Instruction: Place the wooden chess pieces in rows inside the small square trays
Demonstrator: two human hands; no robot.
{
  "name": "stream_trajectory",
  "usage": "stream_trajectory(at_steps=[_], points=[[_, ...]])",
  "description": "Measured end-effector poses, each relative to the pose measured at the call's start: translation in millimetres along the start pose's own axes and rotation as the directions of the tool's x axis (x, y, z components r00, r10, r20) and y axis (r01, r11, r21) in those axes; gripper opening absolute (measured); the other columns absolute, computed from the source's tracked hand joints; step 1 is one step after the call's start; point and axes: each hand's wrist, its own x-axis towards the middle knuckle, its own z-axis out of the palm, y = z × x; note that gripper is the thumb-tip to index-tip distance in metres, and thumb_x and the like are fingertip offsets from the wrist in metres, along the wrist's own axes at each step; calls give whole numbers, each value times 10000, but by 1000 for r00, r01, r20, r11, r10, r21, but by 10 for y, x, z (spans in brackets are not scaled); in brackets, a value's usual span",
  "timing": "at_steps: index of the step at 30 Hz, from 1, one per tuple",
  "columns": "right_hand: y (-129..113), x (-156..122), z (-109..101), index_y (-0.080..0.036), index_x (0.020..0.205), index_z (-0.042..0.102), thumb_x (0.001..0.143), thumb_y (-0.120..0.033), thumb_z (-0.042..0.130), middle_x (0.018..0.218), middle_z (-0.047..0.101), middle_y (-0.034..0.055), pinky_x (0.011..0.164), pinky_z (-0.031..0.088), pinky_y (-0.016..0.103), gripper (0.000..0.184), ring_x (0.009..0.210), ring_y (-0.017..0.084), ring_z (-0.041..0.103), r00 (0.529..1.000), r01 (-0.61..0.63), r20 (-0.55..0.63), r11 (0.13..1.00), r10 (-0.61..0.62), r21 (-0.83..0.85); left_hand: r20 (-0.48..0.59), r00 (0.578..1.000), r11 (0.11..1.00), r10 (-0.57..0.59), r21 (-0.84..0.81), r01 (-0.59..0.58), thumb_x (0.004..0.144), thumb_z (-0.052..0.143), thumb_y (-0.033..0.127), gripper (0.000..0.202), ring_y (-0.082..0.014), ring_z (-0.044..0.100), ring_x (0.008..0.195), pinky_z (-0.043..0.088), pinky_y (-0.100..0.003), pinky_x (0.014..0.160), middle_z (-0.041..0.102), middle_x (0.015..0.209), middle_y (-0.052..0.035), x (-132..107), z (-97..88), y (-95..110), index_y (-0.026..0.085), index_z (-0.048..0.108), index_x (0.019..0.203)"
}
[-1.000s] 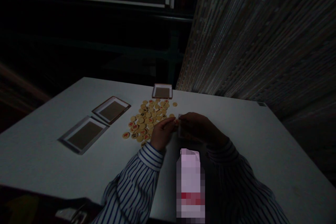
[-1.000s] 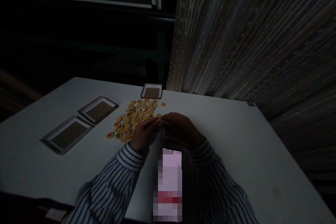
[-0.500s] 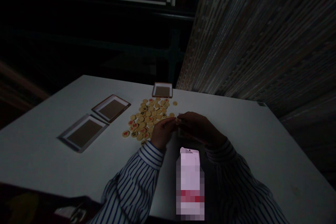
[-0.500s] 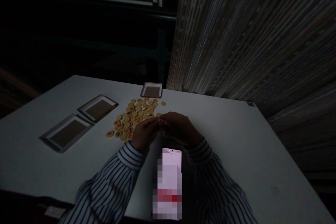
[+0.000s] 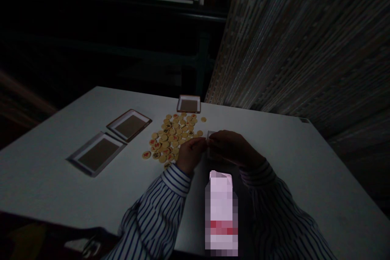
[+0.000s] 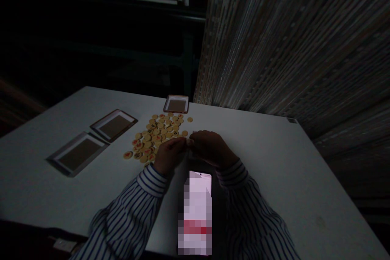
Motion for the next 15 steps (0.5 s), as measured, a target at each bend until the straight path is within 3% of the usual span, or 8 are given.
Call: stream_trajectory(at_steps=[8,12,15], points=[[88,-54,28,-172,841,609,894,-337,363,775,643,63,582,342,256,301,676,143,554,994,-62,89,998,63,-18,26,986,949,165,269,-166,769,518,262,221,-174,644,780,512,-297,725,709,832,-65,-5,-19,-84,144,675,870],[92,-68,29,-196,855,633,855,-339,428,762,663,42,532,343,246,250,632,145,574,988,-58,143,998,56,10,78,978,923,195,323,-210,785,496,228,219,-164,639,819,505,-286,755,706,875,-48,-16,-19,-107,164,670,902],[74,-55,45,-231,969,635,849,-341,433,836,685,42,541,373,246,260,673,163,609,985,-45,168,998,37,42,94,978,912,188,352,-209,793,487,224,225,-160,639,809,507,-284,749,704,874,-47,-19,-14,-120,165,665,919]])
